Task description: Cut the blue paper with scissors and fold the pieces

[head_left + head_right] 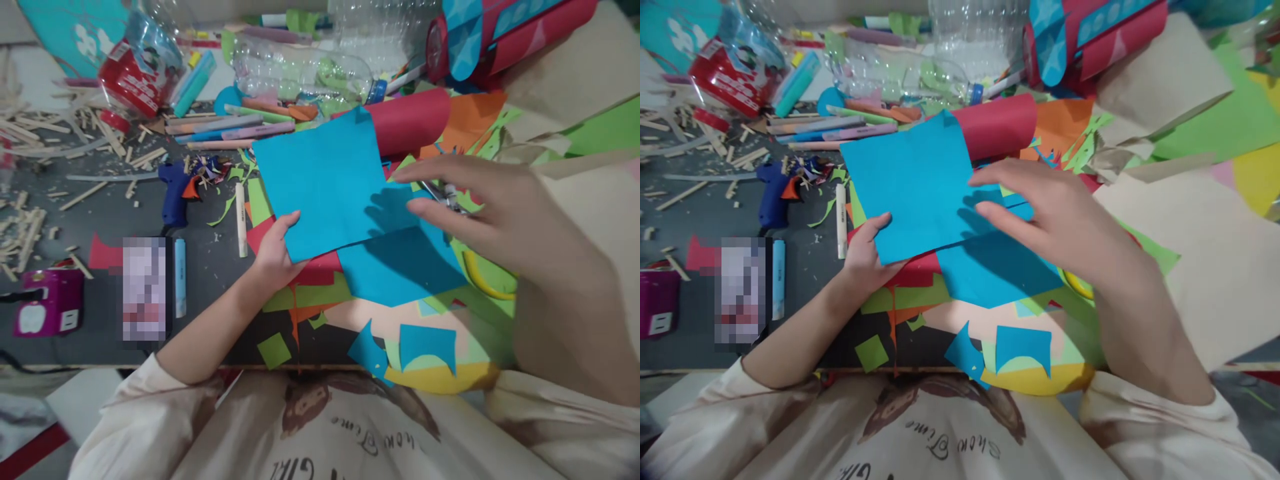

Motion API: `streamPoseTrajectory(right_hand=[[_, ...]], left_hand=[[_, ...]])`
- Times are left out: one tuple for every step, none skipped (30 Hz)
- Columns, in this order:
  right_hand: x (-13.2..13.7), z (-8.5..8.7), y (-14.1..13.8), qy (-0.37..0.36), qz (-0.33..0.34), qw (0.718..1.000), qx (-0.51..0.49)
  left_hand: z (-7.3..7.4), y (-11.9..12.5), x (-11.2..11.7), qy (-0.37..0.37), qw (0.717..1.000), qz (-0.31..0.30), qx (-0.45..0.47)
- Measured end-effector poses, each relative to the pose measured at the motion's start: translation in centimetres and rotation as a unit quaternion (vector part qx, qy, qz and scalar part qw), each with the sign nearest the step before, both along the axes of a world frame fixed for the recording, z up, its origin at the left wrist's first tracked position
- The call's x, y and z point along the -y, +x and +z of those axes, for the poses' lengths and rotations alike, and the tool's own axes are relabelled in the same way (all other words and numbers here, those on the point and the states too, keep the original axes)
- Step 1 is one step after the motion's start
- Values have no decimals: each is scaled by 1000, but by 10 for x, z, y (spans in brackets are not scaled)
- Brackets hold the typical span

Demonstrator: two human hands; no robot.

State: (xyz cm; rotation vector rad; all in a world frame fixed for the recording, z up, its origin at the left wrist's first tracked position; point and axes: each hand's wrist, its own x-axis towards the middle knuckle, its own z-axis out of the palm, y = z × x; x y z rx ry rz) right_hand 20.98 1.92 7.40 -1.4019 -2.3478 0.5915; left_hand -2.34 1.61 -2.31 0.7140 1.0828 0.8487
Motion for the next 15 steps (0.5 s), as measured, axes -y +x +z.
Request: streamPoseTrajectory(right_hand=[[6, 3, 10, 4, -32, 999, 36], [12, 3, 21, -1, -58, 995, 82], [20, 1, 32, -25, -74, 987, 143], [28, -4, 44, -38, -88, 977, 191], [37, -11, 56, -64, -109, 965, 231], [46, -18, 67, -93, -132, 951, 265], [54, -27, 76, -120, -161, 934, 296], [61, -35, 83, -134, -177, 924, 312], [67, -42, 88, -137, -184, 920, 317], [71, -47, 91, -120, -185, 922, 318], [74, -51, 93, -100, -171, 926, 322], [75, -53, 92, -81, -166, 926, 328], [74, -54, 91, -72, -157, 926, 336], [72, -54, 89, -67, -154, 924, 343], [69, -53, 87, -74, -147, 925, 344]], left_hand=[[3, 2, -1, -53, 998, 18, 26], [6, 3, -2, -94, 994, 44, 40], [9, 5, -2, -120, 989, 69, 50], [11, 5, -2, -134, 985, 93, 54], [13, 6, -2, -138, 983, 113, 52], [14, 7, -2, -137, 981, 127, 49], [15, 7, -1, -136, 980, 135, 47], [15, 7, -1, -136, 980, 137, 47], [16, 8, -1, -135, 980, 135, 48], [16, 8, -1, -134, 981, 130, 50], [15, 8, -1, -133, 982, 124, 51], [14, 8, 0, -132, 983, 119, 50], [13, 7, 0, -131, 984, 112, 48], [11, 6, 1, -128, 985, 103, 44], [8, 5, 2, -120, 987, 95, 39]])
